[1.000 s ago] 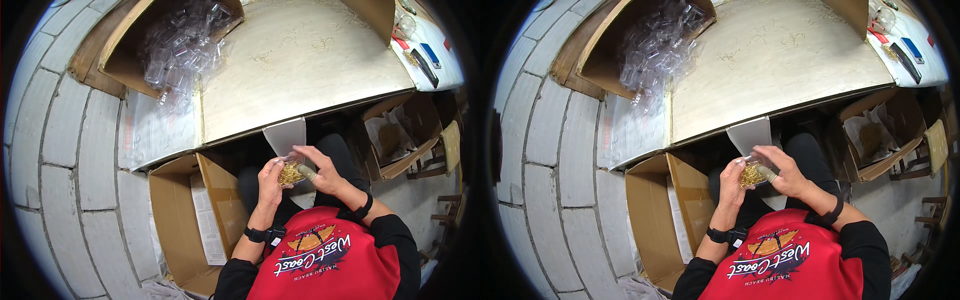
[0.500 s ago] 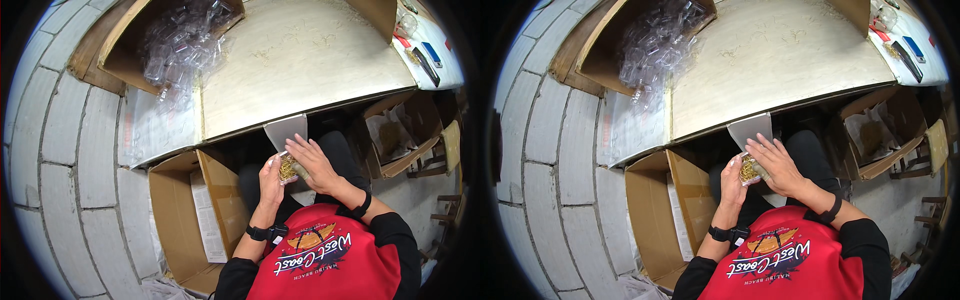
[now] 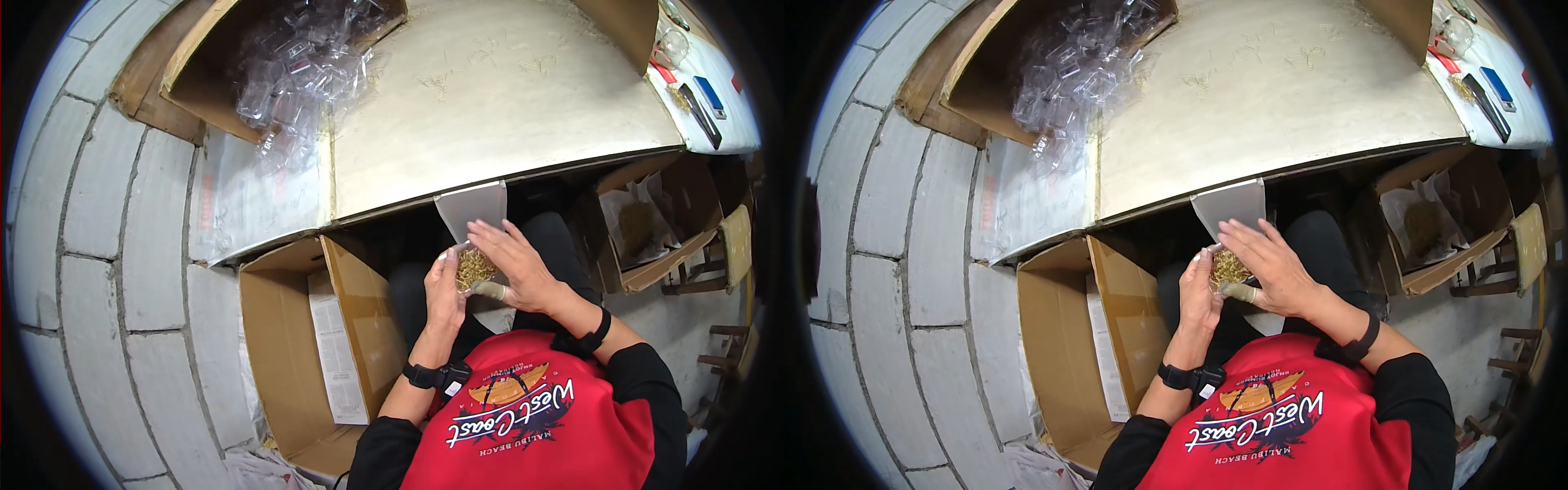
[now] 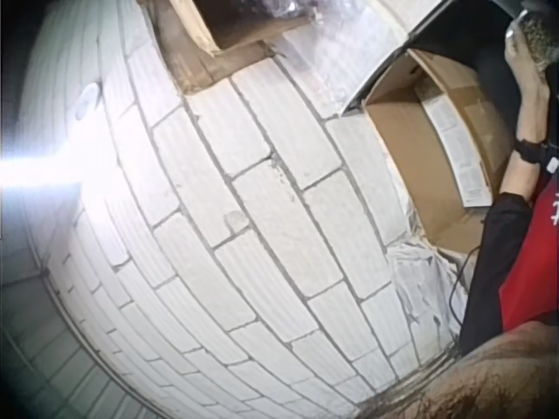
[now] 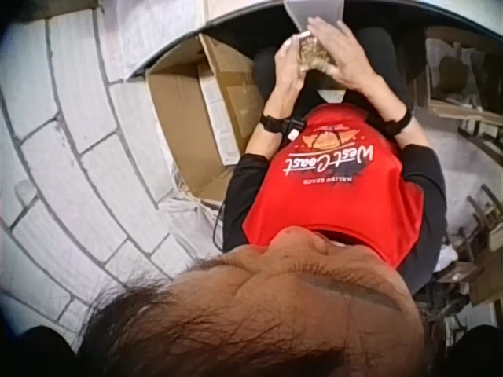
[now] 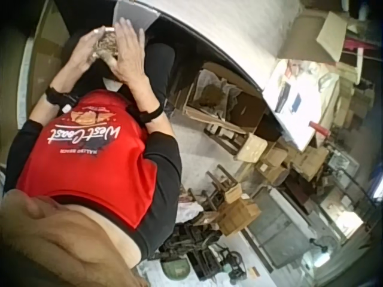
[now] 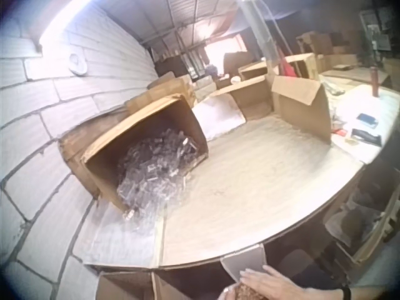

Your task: The person sits at a table and repeatedly scoops small yellow items from a pile on the surface into small clear plastic containers. They then place the filled containers into a cardboard box.

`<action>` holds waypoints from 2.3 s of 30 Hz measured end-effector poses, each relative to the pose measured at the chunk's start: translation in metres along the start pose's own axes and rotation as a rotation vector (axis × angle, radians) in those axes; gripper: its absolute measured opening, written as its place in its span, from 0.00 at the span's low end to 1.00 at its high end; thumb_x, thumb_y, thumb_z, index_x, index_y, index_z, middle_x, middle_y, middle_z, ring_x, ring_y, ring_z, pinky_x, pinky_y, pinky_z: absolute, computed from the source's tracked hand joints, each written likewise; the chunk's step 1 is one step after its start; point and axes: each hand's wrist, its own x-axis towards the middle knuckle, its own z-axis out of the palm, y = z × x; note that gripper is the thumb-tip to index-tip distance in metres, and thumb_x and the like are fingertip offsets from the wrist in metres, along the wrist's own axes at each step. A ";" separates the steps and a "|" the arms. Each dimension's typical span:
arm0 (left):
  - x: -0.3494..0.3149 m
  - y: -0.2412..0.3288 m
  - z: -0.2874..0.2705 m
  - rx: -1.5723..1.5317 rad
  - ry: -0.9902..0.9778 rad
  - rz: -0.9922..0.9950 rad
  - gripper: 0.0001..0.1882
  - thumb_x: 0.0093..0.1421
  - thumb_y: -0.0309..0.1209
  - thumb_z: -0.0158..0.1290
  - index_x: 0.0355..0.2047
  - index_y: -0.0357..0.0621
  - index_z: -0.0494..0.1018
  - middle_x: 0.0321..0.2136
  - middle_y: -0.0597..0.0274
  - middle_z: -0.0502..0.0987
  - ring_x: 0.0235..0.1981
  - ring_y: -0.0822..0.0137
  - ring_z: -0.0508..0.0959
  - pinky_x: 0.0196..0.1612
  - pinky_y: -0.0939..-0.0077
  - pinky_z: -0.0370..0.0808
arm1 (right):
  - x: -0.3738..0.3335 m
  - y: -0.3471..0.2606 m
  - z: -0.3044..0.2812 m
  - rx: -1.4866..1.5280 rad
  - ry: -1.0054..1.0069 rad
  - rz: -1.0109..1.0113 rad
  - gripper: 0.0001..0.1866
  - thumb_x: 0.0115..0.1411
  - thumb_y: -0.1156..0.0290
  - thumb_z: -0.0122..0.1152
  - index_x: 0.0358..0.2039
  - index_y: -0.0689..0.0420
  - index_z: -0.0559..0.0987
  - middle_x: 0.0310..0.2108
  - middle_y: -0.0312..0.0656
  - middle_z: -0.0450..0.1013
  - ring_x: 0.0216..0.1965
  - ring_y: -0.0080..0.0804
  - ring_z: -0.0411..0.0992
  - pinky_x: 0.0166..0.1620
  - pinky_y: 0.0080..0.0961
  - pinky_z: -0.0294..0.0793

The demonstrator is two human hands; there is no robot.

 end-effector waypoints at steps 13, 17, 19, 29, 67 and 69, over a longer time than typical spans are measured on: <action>-0.005 0.006 -0.003 0.093 -0.141 0.014 0.16 0.67 0.38 0.43 0.48 0.40 0.67 0.37 0.61 0.76 0.34 0.73 0.79 0.32 0.79 0.79 | 0.003 -0.002 0.012 0.043 -0.017 0.064 0.34 0.46 0.67 0.68 0.55 0.57 0.67 0.58 0.45 0.63 0.63 0.43 0.56 0.62 0.46 0.55; -0.006 0.007 -0.002 0.197 -0.167 -0.075 0.17 0.66 0.38 0.44 0.48 0.39 0.66 0.37 0.59 0.76 0.33 0.71 0.80 0.28 0.78 0.80 | 0.005 0.005 0.010 0.116 0.033 0.051 0.34 0.44 0.64 0.70 0.52 0.59 0.69 0.55 0.47 0.66 0.60 0.44 0.60 0.60 0.40 0.59; -0.004 0.006 -0.004 0.213 -0.172 -0.073 0.18 0.66 0.38 0.44 0.49 0.38 0.66 0.37 0.58 0.76 0.33 0.69 0.80 0.27 0.76 0.81 | 0.005 0.004 0.005 0.098 0.040 0.051 0.34 0.45 0.62 0.70 0.52 0.60 0.70 0.54 0.48 0.66 0.59 0.45 0.61 0.60 0.39 0.60; -0.009 0.023 -0.001 0.089 -0.248 0.023 0.21 0.61 0.30 0.51 0.53 0.39 0.62 0.45 0.53 0.73 0.41 0.63 0.78 0.35 0.72 0.82 | -0.011 0.018 -0.024 0.098 0.191 0.056 0.29 0.59 0.59 0.56 0.57 0.60 0.66 0.57 0.50 0.63 0.61 0.47 0.58 0.61 0.40 0.59; -0.005 0.034 0.004 0.091 -0.232 -0.033 0.23 0.70 0.42 0.30 0.52 0.39 0.64 0.48 0.52 0.72 0.45 0.62 0.76 0.43 0.65 0.79 | 0.002 -0.009 -0.012 -0.247 -0.169 -0.193 0.33 0.51 0.64 0.62 0.59 0.53 0.65 0.62 0.38 0.58 0.65 0.35 0.53 0.65 0.49 0.43; -0.003 0.040 0.006 0.125 -0.156 -0.006 0.23 0.69 0.43 0.31 0.51 0.39 0.65 0.45 0.54 0.73 0.42 0.63 0.78 0.38 0.68 0.81 | 0.009 -0.010 -0.015 -0.206 -0.120 -0.213 0.33 0.51 0.64 0.62 0.58 0.53 0.65 0.62 0.39 0.59 0.65 0.37 0.54 0.65 0.48 0.44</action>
